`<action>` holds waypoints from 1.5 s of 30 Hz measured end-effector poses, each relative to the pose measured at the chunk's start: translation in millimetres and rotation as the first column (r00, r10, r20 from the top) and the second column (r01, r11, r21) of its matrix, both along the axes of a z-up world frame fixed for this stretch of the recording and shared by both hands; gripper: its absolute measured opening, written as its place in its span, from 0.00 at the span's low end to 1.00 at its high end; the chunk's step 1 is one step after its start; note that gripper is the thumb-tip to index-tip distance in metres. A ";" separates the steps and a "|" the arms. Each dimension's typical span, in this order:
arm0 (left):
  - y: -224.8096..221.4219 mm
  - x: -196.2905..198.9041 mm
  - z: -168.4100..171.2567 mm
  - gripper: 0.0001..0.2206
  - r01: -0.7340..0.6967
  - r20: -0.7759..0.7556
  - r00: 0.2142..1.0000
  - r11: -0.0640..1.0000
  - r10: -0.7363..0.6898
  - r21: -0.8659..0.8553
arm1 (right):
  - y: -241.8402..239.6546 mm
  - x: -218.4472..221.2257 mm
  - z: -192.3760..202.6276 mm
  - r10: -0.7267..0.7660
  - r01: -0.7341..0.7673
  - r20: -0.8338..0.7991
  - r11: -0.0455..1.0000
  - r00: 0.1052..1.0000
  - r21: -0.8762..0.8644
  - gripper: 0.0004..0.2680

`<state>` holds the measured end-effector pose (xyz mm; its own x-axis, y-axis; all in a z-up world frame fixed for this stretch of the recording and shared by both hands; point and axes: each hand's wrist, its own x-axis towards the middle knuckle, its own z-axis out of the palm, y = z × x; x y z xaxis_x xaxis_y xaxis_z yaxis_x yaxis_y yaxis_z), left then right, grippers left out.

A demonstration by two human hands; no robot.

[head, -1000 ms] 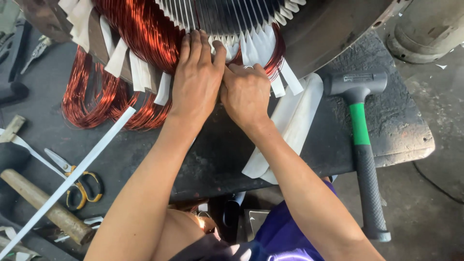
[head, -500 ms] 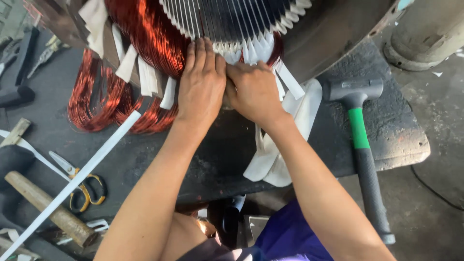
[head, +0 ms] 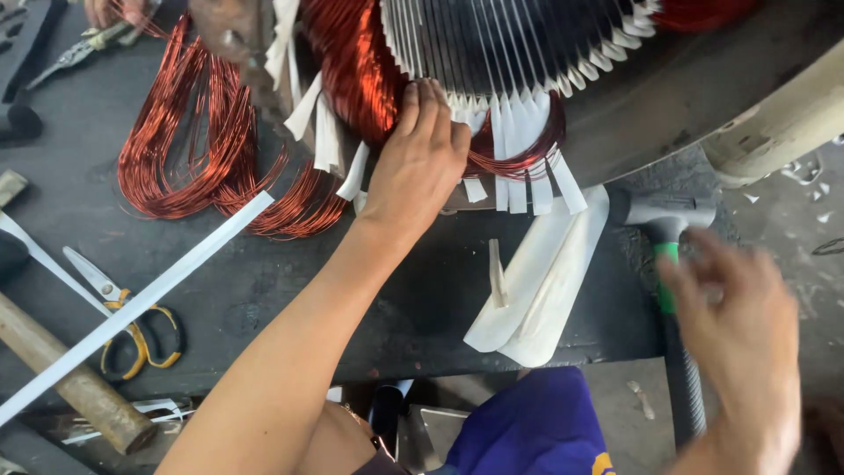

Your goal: Inserting and seating insulation strips into the slots of an electric motor stator

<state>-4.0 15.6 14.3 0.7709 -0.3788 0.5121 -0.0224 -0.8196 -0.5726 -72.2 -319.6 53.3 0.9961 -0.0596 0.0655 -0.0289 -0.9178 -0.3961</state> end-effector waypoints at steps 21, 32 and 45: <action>3.9 8.2 -26.0 0.04 0.062 0.126 0.991 0.993 -0.049 -0.098 | 106.3 11.5 48.4 0.295 -0.107 0.016 0.293 0.955 0.950 0.09; 8.6 8.0 -19.2 0.05 0.126 0.199 0.975 0.984 -0.100 -0.125 | 173.7 112.8 35.1 0.401 0.035 -0.113 0.197 0.909 0.980 0.07; 2.7 9.5 -26.4 0.20 0.100 0.210 0.974 0.994 -0.087 -0.052 | 197.2 115.9 17.4 0.500 0.034 -0.102 0.142 0.860 0.989 0.11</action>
